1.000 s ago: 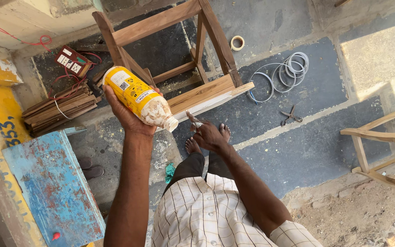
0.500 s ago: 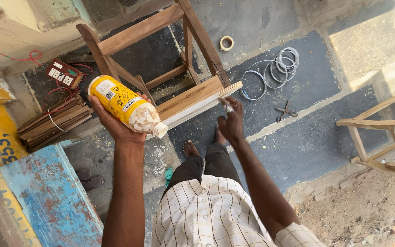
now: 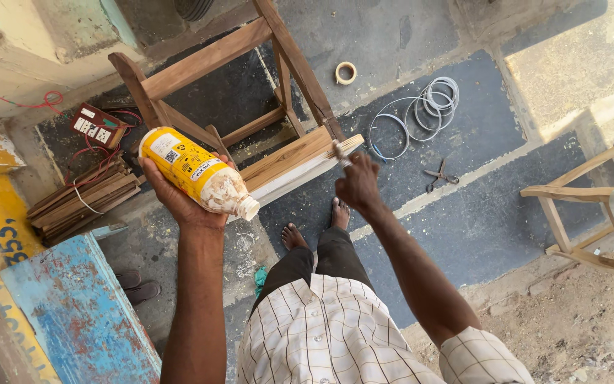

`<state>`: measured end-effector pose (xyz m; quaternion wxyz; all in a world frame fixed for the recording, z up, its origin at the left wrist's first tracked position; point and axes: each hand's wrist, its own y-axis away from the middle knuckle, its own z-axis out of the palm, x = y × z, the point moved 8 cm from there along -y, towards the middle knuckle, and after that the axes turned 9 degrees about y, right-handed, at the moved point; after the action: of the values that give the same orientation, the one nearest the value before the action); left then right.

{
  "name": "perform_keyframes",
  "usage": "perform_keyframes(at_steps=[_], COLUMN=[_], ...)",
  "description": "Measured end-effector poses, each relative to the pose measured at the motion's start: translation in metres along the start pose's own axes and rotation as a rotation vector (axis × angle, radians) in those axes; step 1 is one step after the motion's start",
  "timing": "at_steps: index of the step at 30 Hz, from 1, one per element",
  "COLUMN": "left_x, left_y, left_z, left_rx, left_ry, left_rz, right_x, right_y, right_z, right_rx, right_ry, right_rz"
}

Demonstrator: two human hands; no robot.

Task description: The person cuts a white plastic edge banding strip with scissors, then opens a yellow adhesive bottle and spreads glue onto the edge of a wooden chair frame with a finger. They then press the cut strip onto the glued chair edge and hold it in place.

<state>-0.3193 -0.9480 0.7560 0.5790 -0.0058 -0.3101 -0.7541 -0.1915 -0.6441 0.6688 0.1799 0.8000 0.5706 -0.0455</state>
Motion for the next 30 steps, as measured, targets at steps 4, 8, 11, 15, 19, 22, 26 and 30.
perform_keyframes(at_steps=[4, 8, 11, 15, 19, 22, 26, 30], left_x=[-0.014, -0.031, -0.036, -0.064, -0.084, -0.098, -0.112, -0.12], left_y=[-0.005, -0.014, -0.022, -0.027, -0.021, -0.014, -0.012, -0.014], left_z=[-0.002, 0.002, 0.021, 0.035, 0.071, 0.096, 0.112, 0.122], left_rx=[0.054, 0.067, -0.025, 0.129, 0.046, -0.076, -0.103, -0.16], left_ry=[0.036, 0.05, -0.019, 0.05, -0.047, -0.121, -0.164, -0.11], left_rz=[-0.028, 0.031, 0.132, 0.037, 0.053, 0.062, 0.056, 0.096], right_x=[-0.025, -0.038, -0.059, -0.084, -0.107, -0.099, -0.088, -0.08], right_y=[0.019, 0.025, 0.048, 0.071, 0.057, 0.04, 0.042, 0.054], right_z=[0.008, -0.011, -0.063, -0.141, -0.16, -0.13, -0.117, -0.124], right_rx=[0.136, -0.006, -0.015, 0.045, 0.105, -0.205, -0.37, -0.478], right_ry=[-0.051, 0.079, -0.415, -0.541, -0.092, -0.026, -0.481, -1.573], right_rz=[-0.181, -0.209, -0.248, -0.515, -0.631, -0.434, -0.33, -0.284])
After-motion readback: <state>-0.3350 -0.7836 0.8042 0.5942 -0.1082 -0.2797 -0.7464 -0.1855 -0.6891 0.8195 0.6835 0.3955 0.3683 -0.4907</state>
